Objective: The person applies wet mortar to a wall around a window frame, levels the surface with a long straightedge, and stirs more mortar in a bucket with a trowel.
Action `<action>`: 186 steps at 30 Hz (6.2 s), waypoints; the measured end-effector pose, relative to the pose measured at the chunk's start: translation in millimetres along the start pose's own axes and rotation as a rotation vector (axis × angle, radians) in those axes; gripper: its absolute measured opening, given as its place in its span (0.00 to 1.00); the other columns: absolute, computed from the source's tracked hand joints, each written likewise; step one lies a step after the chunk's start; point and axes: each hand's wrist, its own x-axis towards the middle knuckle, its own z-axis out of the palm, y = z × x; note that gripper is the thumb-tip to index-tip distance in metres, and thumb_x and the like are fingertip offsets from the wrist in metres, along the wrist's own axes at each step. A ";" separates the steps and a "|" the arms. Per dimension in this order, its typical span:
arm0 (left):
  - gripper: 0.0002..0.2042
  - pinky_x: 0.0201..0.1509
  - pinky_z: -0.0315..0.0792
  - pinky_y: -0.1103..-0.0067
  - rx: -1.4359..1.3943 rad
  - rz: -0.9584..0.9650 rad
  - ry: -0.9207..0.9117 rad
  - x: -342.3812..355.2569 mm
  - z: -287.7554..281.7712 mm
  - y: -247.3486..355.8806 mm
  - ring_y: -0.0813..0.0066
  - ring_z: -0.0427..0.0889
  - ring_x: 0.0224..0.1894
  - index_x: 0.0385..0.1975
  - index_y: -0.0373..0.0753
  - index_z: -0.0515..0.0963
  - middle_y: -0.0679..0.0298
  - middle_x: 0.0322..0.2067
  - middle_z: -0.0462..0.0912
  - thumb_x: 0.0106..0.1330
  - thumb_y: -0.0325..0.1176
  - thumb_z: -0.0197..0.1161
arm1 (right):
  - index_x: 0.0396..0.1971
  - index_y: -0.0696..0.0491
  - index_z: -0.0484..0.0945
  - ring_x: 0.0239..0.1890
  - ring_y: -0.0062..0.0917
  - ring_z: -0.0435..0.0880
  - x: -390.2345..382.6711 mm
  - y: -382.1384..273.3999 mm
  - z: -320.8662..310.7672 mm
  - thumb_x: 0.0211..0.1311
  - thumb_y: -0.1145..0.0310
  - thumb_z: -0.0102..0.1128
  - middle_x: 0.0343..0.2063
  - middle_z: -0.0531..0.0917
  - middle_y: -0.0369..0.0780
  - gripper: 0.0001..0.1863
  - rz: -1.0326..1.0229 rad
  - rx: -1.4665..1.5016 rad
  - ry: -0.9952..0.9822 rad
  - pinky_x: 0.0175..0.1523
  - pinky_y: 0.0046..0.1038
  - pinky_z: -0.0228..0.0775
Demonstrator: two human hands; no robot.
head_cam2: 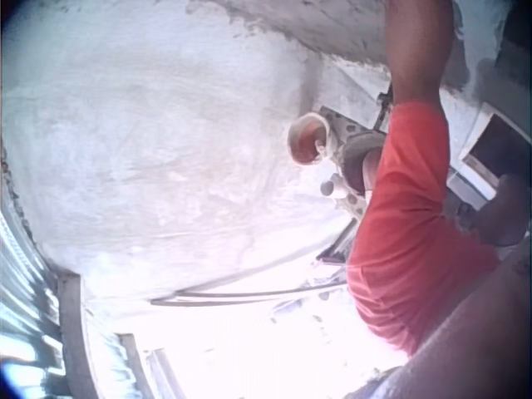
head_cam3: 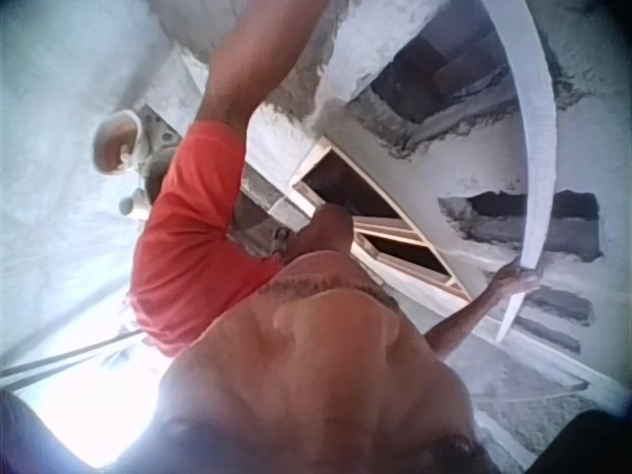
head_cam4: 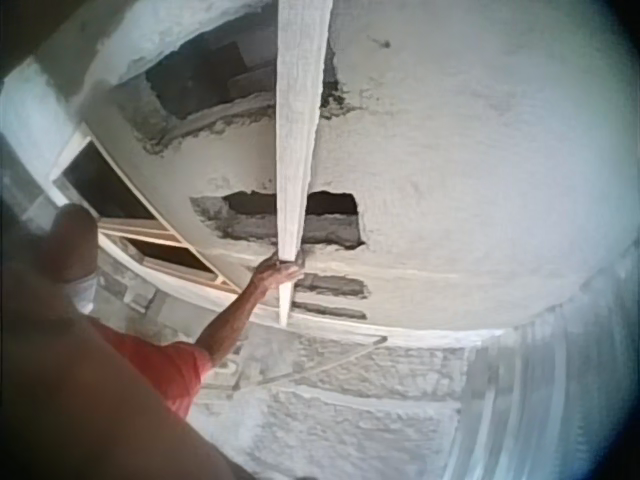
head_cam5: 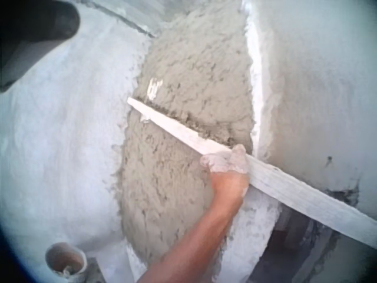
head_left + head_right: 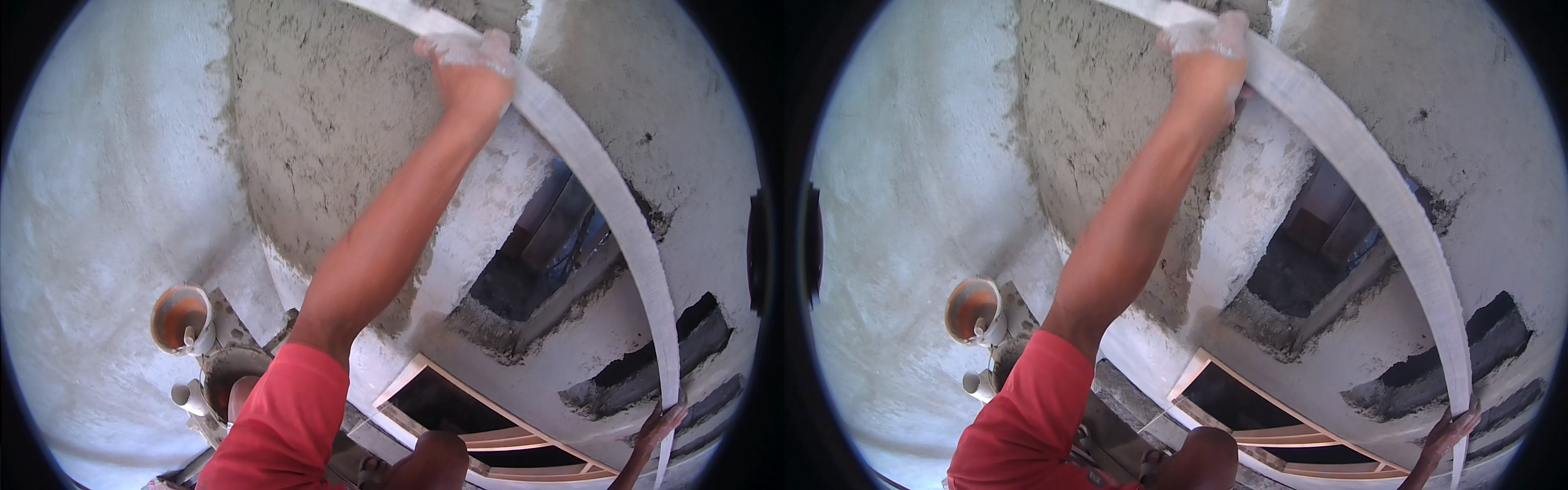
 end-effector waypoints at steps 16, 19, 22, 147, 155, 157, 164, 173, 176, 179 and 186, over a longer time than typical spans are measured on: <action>0.23 0.60 0.61 0.64 0.726 -0.008 -0.253 -200.9 -151.3 -139.9 0.52 0.67 0.55 0.53 0.30 0.60 0.41 0.50 0.68 0.61 0.30 0.58 | 0.60 0.55 0.64 0.63 0.52 0.59 -115.5 17.6 31.2 0.61 0.70 0.50 0.59 0.65 0.52 0.26 -0.120 0.112 -0.205 0.66 0.50 0.50; 0.29 0.68 0.51 0.61 0.805 -0.008 -0.639 -202.2 -179.7 -120.5 0.55 0.61 0.63 0.63 0.36 0.59 0.47 0.58 0.65 0.60 0.25 0.56 | 0.58 0.55 0.67 0.62 0.51 0.61 -105.0 11.6 26.0 0.43 0.80 0.53 0.58 0.66 0.53 0.34 -0.048 0.031 -0.254 0.65 0.49 0.52; 0.16 0.49 0.71 0.69 -0.045 -0.537 -0.169 -184.9 -187.0 -149.9 0.69 0.73 0.45 0.45 0.36 0.63 0.57 0.40 0.70 0.65 0.37 0.59 | 0.57 0.53 0.66 0.60 0.50 0.61 -84.8 -37.9 27.5 0.39 0.79 0.58 0.55 0.66 0.51 0.36 -0.015 0.049 -0.308 0.64 0.50 0.51; 0.20 0.41 0.71 0.73 -0.006 -0.637 0.151 -203.1 -146.3 -114.4 0.67 0.75 0.36 0.43 0.30 0.58 0.52 0.35 0.75 0.59 0.31 0.61 | 0.59 0.58 0.60 0.61 0.58 0.62 -181.6 44.3 74.4 0.65 0.51 0.48 0.58 0.67 0.57 0.31 -0.338 -0.143 -0.272 0.59 0.63 0.56; 0.21 0.44 0.69 0.74 -0.071 -0.672 0.163 -298.5 -202.7 -170.5 0.71 0.72 0.39 0.45 0.30 0.58 0.55 0.39 0.72 0.61 0.35 0.60 | 0.60 0.59 0.59 0.60 0.60 0.62 -214.6 51.5 84.8 0.67 0.51 0.44 0.59 0.64 0.57 0.30 -0.233 -0.156 -0.386 0.59 0.63 0.54; 0.20 0.44 0.69 0.75 -0.062 -0.686 0.139 -308.7 -209.7 -179.9 0.72 0.71 0.40 0.44 0.31 0.59 0.56 0.39 0.71 0.61 0.34 0.60 | 0.61 0.58 0.59 0.61 0.60 0.61 -219.9 46.7 89.1 0.67 0.54 0.44 0.60 0.64 0.56 0.29 -0.235 -0.097 -0.341 0.59 0.63 0.53; 0.17 0.44 0.68 0.76 0.039 -0.666 0.109 -318.2 -225.8 -186.8 0.74 0.69 0.38 0.42 0.33 0.60 0.60 0.37 0.69 0.62 0.34 0.59 | 0.59 0.53 0.61 0.58 0.50 0.62 -184.2 -2.3 60.8 0.46 0.76 0.56 0.54 0.65 0.50 0.34 -0.167 0.001 -0.371 0.61 0.52 0.51; 0.13 0.35 0.72 0.77 -0.133 -0.958 0.146 -408.4 -278.2 -245.9 0.78 0.73 0.34 0.44 0.39 0.63 0.64 0.37 0.73 0.63 0.32 0.57 | 0.59 0.52 0.62 0.59 0.51 0.60 -212.5 2.3 72.7 0.45 0.74 0.56 0.55 0.64 0.51 0.35 -0.141 -0.069 -0.497 0.61 0.54 0.50; 0.15 0.33 0.75 0.75 -0.153 -1.150 0.124 -426.3 -294.6 -243.0 0.74 0.77 0.35 0.45 0.40 0.64 0.62 0.38 0.75 0.62 0.34 0.58 | 0.57 0.53 0.63 0.58 0.51 0.61 -217.2 -0.4 72.8 0.48 0.72 0.54 0.54 0.64 0.51 0.31 -0.186 -0.069 -0.477 0.61 0.54 0.50; 0.15 0.29 0.77 0.73 -0.226 -1.217 0.148 -439.3 -288.0 -243.0 0.72 0.79 0.32 0.43 0.39 0.64 0.61 0.36 0.76 0.61 0.35 0.59 | 0.58 0.53 0.63 0.59 0.51 0.60 -213.5 1.4 61.4 0.48 0.71 0.53 0.55 0.64 0.52 0.31 -0.165 -0.098 -0.497 0.62 0.54 0.48; 0.18 0.36 0.82 0.65 -0.178 -1.276 0.139 -438.6 -306.8 -252.5 0.64 0.81 0.41 0.51 0.40 0.63 0.59 0.42 0.76 0.63 0.33 0.56 | 0.60 0.55 0.62 0.62 0.55 0.58 -218.2 -14.6 54.5 0.54 0.69 0.48 0.59 0.63 0.53 0.29 -0.187 -0.024 -0.503 0.63 0.59 0.47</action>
